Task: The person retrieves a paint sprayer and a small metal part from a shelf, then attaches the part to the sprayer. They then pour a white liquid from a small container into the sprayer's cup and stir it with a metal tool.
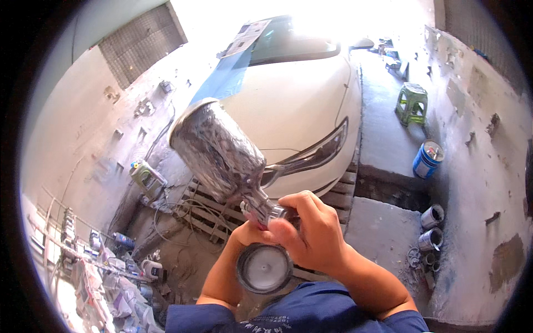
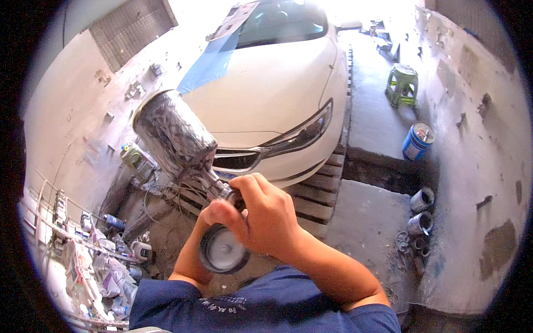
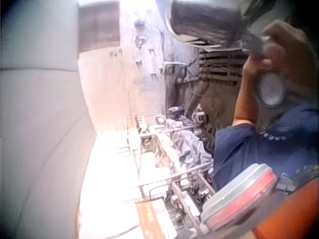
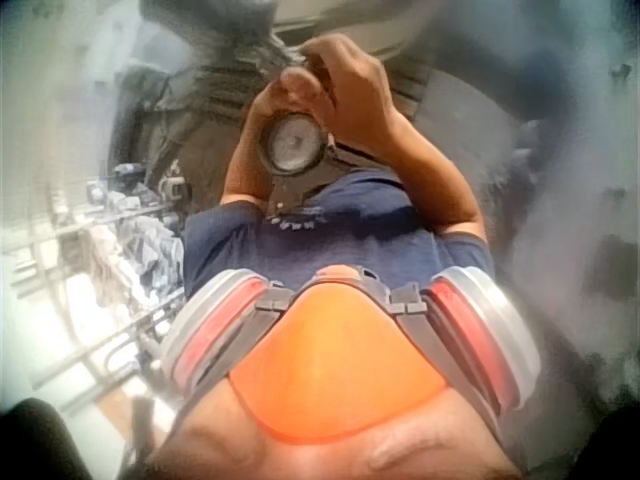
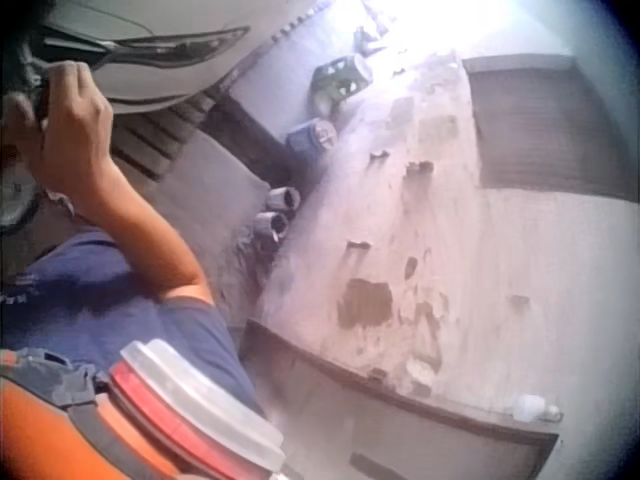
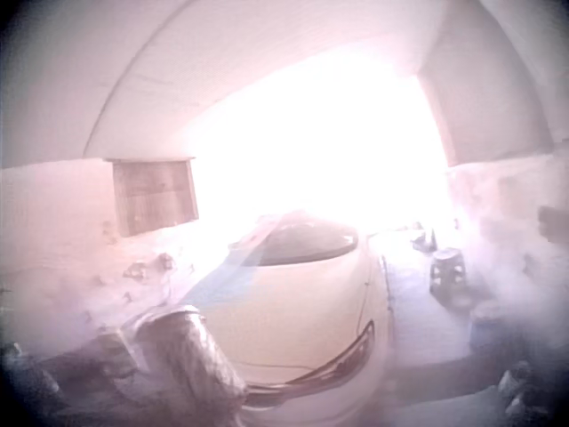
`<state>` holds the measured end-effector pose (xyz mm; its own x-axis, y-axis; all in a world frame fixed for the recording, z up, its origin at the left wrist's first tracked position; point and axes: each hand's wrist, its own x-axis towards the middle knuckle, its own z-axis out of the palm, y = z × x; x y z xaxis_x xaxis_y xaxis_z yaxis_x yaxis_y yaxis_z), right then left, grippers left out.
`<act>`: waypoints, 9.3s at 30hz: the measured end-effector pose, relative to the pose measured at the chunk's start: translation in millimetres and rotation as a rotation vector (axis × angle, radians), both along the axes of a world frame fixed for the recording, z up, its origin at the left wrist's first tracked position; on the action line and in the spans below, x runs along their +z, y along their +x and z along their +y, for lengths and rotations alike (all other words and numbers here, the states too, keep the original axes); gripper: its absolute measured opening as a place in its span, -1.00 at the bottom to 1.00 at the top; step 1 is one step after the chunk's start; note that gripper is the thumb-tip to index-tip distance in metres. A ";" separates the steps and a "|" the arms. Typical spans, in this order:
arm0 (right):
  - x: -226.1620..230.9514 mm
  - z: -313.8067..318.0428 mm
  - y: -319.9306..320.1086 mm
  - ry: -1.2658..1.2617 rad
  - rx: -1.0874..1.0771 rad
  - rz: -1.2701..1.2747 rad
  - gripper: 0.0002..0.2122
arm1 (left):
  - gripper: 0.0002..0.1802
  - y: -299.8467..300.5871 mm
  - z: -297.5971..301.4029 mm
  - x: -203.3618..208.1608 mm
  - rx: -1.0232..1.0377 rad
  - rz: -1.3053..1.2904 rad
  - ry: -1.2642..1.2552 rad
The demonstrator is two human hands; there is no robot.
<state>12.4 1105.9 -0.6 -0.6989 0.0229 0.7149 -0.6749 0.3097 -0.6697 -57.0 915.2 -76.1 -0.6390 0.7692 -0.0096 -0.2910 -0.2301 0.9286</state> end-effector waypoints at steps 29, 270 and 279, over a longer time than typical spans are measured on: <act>-199.7 198.5 59.0 -0.448 -0.231 -0.882 -0.76 | -0.84 65.9 196.1 -163.5 -0.159 0.581 -0.535; -222.8 -722.4 256.8 -1.447 -1.976 0.314 -0.87 | -0.81 229.6 -281.7 -74.5 -1.754 0.373 0.173; -218.6 -709.9 239.0 -1.309 -2.145 0.098 -0.87 | -0.85 215.3 -270.8 -87.7 -1.790 0.288 0.070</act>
<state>251.4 396.0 -219.2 0.8248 0.5321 -0.1914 -0.1938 -0.0519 -0.9797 158.3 644.5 -163.9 0.8940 0.4480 -0.0013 -0.0532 0.1090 0.9926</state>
